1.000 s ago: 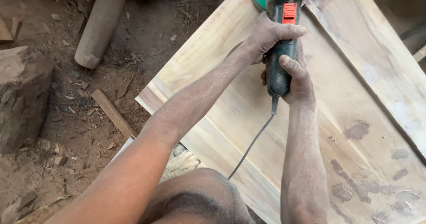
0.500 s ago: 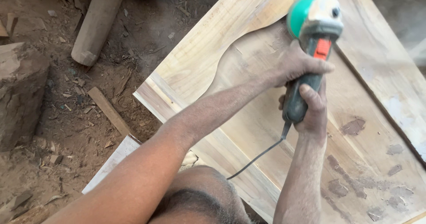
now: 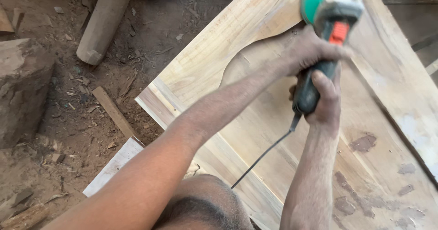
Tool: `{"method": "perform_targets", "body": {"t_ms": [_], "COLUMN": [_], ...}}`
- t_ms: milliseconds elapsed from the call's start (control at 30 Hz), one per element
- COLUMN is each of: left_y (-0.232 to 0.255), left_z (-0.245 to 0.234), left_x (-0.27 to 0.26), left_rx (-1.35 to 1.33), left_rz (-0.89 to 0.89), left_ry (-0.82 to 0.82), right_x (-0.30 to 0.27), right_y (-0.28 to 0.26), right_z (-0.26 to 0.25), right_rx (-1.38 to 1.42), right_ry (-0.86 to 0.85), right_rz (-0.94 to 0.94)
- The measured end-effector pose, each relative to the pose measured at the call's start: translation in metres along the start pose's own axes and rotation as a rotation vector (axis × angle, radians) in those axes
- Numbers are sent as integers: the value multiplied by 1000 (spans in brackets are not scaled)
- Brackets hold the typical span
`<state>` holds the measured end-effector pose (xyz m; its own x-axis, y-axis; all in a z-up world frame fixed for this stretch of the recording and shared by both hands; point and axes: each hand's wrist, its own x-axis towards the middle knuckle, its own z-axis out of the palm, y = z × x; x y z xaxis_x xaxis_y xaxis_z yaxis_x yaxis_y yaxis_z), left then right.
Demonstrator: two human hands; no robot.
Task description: The person uses an angle grinder with a sanding disc to smooth the surface of a large wooden board. They move the tool across the wood in sweeping motions, generating dust as they work.
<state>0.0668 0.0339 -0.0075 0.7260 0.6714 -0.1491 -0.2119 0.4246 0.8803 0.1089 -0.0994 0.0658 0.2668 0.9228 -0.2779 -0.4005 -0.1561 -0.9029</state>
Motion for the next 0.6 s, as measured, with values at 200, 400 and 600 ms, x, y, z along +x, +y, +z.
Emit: {"method": "perform_targets", "body": {"t_ms": [200,400,600], "left_y": [31,44,26], "left_z": [-49,-71,-43], "left_x": [-6,-2,-1], "left_rx": [-10,6,-32], "left_rz": [74,136,123], "left_ry": [182,202,141], "right_x": [43,66,36], "right_y": [-7,-5,-14], "right_z": [23,39,31], "right_rx": [-97,-216,-170], "right_ry": [-122,-113,-112], "right_rz": [50,-3,-14]}}
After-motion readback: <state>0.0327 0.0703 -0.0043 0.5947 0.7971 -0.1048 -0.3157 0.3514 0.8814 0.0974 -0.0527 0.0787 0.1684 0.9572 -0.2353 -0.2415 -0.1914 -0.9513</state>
